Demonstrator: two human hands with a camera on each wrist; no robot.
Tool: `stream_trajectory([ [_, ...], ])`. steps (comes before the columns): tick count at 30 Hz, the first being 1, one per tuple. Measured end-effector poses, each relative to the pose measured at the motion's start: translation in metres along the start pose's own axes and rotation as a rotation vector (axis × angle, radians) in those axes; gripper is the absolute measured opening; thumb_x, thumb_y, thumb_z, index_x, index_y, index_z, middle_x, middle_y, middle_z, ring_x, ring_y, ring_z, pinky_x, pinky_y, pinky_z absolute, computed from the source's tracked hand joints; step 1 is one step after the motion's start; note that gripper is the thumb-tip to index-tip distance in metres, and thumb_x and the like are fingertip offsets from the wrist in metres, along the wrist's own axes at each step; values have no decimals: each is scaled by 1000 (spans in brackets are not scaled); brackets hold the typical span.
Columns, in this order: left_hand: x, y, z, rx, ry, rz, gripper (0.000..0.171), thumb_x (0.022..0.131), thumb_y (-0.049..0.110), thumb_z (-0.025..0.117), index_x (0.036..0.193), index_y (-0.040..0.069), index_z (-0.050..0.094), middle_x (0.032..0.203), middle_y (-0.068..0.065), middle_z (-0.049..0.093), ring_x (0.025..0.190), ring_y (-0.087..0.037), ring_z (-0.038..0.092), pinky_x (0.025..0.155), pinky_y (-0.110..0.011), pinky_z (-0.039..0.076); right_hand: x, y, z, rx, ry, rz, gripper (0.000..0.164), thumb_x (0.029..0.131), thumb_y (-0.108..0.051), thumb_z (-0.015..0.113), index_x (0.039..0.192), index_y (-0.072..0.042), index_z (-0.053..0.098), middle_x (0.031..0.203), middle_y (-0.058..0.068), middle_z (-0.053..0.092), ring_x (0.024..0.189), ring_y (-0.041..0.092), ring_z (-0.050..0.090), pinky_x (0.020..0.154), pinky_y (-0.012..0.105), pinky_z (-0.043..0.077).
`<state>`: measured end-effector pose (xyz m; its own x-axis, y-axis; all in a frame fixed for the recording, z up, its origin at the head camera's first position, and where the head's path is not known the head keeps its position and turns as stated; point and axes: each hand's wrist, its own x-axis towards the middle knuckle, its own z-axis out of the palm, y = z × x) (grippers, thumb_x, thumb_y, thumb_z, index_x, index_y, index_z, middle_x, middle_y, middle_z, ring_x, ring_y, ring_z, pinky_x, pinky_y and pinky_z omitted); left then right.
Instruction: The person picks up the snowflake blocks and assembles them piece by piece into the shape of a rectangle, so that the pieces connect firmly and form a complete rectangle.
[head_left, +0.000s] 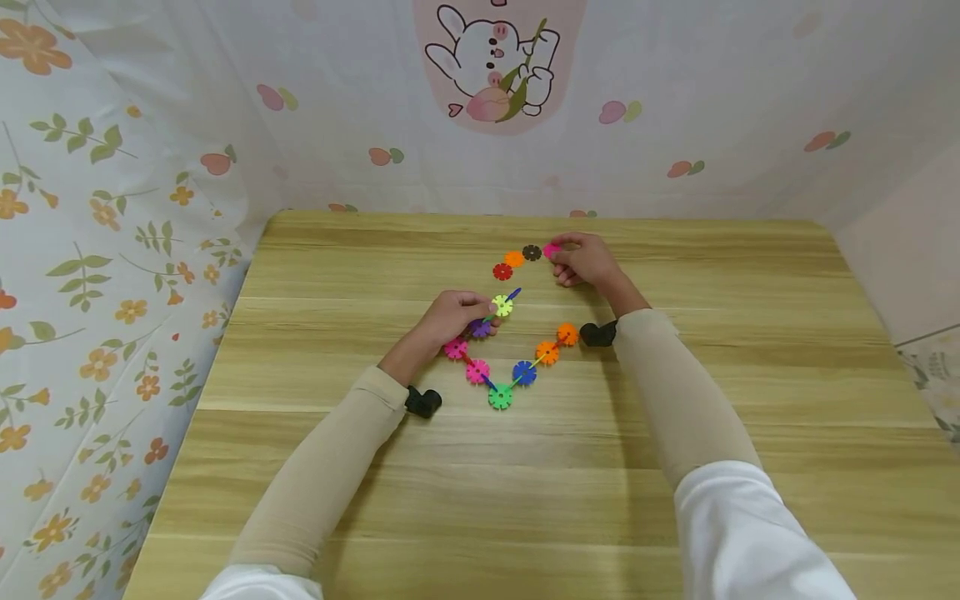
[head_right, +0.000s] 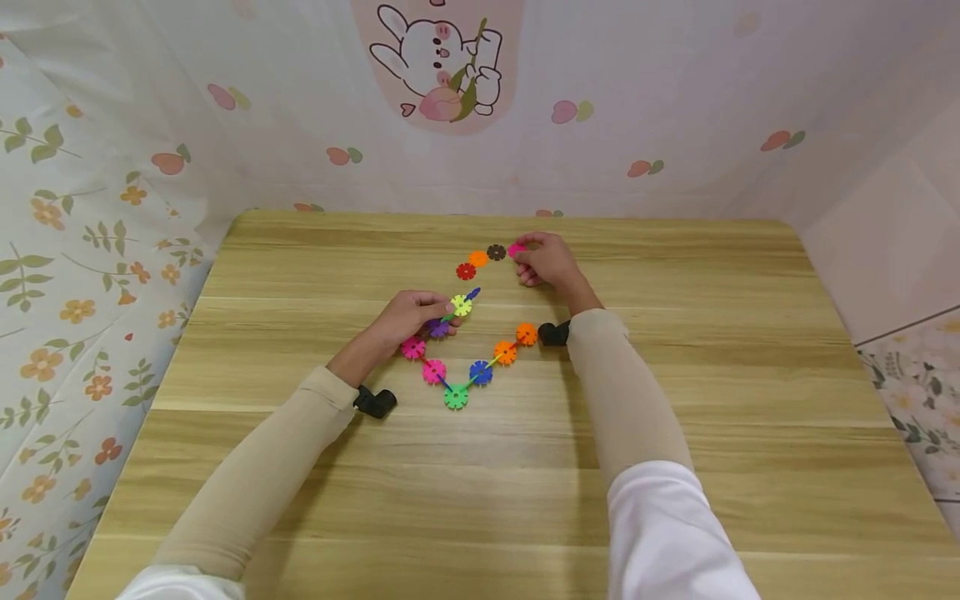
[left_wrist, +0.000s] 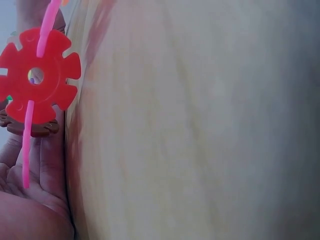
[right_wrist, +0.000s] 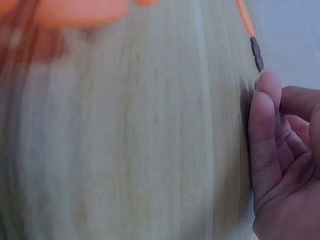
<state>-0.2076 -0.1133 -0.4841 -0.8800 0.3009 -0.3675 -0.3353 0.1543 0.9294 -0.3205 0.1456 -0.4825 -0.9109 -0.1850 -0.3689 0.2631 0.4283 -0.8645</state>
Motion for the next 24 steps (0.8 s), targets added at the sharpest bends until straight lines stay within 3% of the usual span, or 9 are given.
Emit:
stream_trajectory([
  [15, -1, 0, 0, -5, -3, -7, 26, 97, 21, 62, 114, 3, 68, 99, -13, 74, 87, -21, 72, 87, -29, 55, -6, -12, 7, -79, 22, 31, 39, 98, -15, 60, 135, -8, 53, 67, 5, 64, 49, 13, 58, 52, 27, 55],
  [24, -1, 0, 0, -21, -5, -14, 26, 97, 22, 62, 114, 3, 67, 99, -12, 73, 87, -21, 73, 85, -29, 56, -4, -14, 4, -83, 1, 69, 46, 96, -17, 63, 133, 5, 46, 64, 3, 64, 48, 10, 60, 51, 25, 55],
])
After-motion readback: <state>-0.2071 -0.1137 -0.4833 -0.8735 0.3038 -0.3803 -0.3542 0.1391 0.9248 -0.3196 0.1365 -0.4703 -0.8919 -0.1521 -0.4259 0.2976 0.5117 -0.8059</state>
